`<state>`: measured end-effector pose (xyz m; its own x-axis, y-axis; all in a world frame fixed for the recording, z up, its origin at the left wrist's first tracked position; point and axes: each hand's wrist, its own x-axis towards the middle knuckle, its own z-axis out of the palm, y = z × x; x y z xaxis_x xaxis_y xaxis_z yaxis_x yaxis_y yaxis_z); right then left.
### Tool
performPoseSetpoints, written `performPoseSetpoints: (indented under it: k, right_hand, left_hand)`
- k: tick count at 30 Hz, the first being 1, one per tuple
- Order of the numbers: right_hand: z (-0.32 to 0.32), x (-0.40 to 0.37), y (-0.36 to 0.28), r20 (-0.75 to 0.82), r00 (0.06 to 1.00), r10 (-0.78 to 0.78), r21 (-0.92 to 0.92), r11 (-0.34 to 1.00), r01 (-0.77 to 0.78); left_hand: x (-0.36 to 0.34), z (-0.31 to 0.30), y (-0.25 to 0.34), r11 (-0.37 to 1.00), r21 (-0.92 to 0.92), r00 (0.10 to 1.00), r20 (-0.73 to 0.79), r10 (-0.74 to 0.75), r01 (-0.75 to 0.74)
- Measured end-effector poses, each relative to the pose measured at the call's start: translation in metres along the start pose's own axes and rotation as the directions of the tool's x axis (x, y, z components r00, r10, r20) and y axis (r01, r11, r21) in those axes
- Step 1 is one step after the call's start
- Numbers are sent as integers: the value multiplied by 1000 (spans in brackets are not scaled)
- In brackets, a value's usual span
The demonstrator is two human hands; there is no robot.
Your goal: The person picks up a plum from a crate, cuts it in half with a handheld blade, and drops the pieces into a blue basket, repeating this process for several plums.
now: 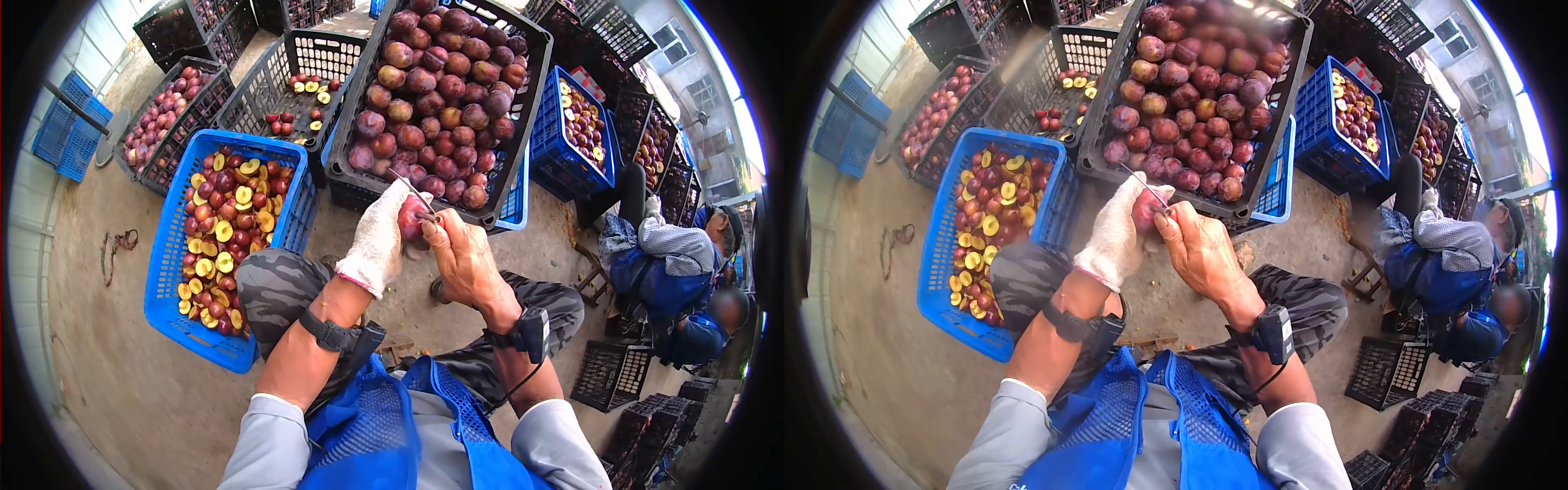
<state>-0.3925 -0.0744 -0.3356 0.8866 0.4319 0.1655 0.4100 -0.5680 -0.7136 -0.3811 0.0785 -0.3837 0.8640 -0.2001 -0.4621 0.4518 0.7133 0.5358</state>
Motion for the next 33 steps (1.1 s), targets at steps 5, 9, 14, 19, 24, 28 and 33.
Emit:
performPoseSetpoints:
  k: [5, 9, 14, 19, 24, 28, 33]
  right_hand:
    - [0, -3, 6, 42, 999, -9, 25, 1000, 8]
    - [7, -11, 17, 80, 996, -37, -56, 998, 41]
    - [43, -17, 33, -63, 997, 51, -173, 983, -62]
    - [3, -7, 48, 81, 936, -342, -650, 694, 310]
    - [-72, 12, 57, -345, 931, -121, -570, 815, -105]
    - [-31, -35, 4, -43, 989, 139, 1, 990, -139]
    - [6, -50, 2, 41, 993, 111, -74, 991, -108]
  left_hand:
    - [-2, -7, 4, 986, 134, 995, 10, -99, 97]
    - [2, -10, -1, 971, 223, 996, -49, -79, 88]
    - [20, -25, -19, 969, 247, 988, -139, 64, -28]
    - [15, -22, -13, 941, 278, 979, -112, -169, 194]
    - [0, -15, 10, 950, 35, 946, 92, -312, 310]
    - [0, -19, 13, 970, -30, 953, 197, -232, 242]
    - [-8, -13, 12, 965, 39, 955, 138, -261, 258]
